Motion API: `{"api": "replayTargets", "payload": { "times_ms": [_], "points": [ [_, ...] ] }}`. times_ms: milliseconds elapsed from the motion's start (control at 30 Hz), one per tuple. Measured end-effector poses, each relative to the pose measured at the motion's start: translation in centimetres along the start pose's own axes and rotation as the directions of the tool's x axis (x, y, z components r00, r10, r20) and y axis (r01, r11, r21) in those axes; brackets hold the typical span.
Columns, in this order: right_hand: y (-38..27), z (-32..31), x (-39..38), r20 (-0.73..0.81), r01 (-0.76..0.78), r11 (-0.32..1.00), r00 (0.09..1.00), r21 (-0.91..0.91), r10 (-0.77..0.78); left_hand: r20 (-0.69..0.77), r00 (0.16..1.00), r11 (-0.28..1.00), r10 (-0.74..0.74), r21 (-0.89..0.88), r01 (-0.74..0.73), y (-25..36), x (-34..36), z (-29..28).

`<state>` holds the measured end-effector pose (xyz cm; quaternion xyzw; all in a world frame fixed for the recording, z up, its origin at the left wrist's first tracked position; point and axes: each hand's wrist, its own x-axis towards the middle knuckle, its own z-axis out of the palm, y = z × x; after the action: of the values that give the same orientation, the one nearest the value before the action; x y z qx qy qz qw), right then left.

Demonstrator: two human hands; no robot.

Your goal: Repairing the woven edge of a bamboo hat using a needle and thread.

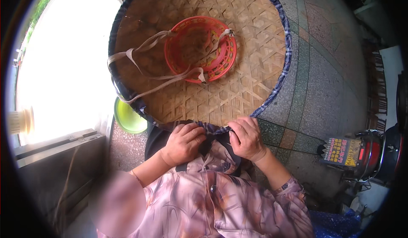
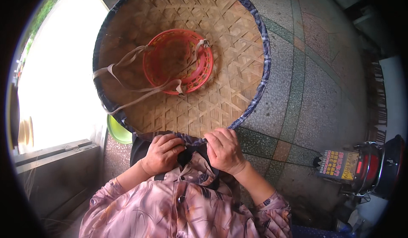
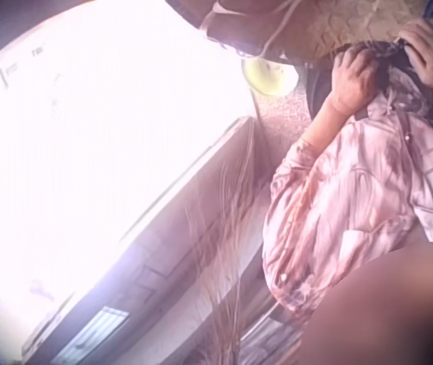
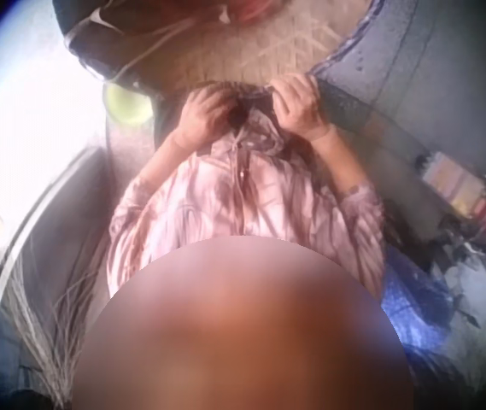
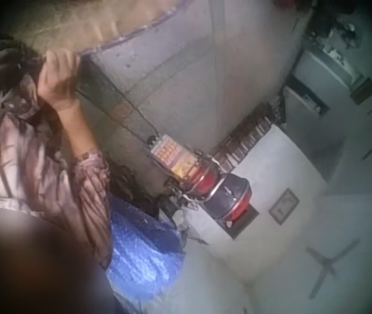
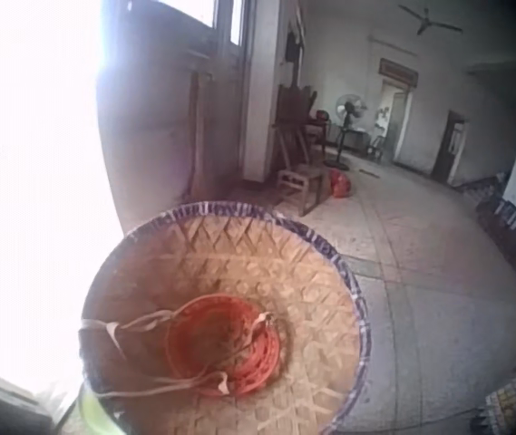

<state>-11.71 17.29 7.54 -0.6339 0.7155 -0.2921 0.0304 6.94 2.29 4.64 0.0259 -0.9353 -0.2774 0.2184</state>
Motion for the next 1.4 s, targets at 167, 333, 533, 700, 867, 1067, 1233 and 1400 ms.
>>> {"api": "replayTargets", "payload": {
  "times_ms": [167, 333, 533, 700, 867, 1067, 1233, 1400],
  "points": [
    [-0.2, -0.1, 0.3, 0.033, 0.002, 1.000, 0.999, 0.013, -0.002, -0.022, 0.995, 0.994, -0.093, 0.050, 0.094, 0.1, 0.4, 0.7],
    [-0.6, -0.1, 0.8, 0.045, 0.011, 1.000, 0.999, 0.013, -0.011, -0.037, 0.981, 0.978, -0.189, 0.089, 0.191, 0.5, 1.0, 1.1],
    [-0.8, 0.2, 2.1, 0.065, 0.159, 0.987, 0.985, 0.007, -0.159, -0.039, 0.973, 0.973, -0.227, 0.043, 0.229, 0.3, 1.1, 1.1],
    [-0.5, 1.7, 2.7, 0.197, 0.246, 0.964, 0.945, 0.097, -0.261, -0.043, 0.973, 0.973, -0.228, 0.015, 0.229, 0.2, 1.1, 1.3],
    [0.1, 1.8, 3.2, 0.243, 0.229, 0.969, 0.939, 0.089, -0.244, -0.042, 0.968, 0.968, -0.249, 0.013, 0.250, 0.2, 1.3, 1.0],
    [0.4, 2.0, 3.0, 0.226, 0.202, 0.976, 0.950, 0.083, -0.216, -0.027, 0.965, 0.965, -0.261, 0.003, 0.261, 0.1, 1.3, 1.0],
    [0.5, 2.0, 2.9, 0.225, 0.167, 0.983, 0.958, 0.075, -0.180, -0.039, 0.972, 0.972, -0.234, 0.000, 0.234, 0.0, 1.1, 1.2],
    [0.8, 2.2, 2.9, 0.253, 0.143, 0.986, 0.954, 0.081, -0.159, -0.062, 0.985, 0.987, -0.160, -0.019, 0.159, -0.9, 0.4, 2.1]
  ]
}}
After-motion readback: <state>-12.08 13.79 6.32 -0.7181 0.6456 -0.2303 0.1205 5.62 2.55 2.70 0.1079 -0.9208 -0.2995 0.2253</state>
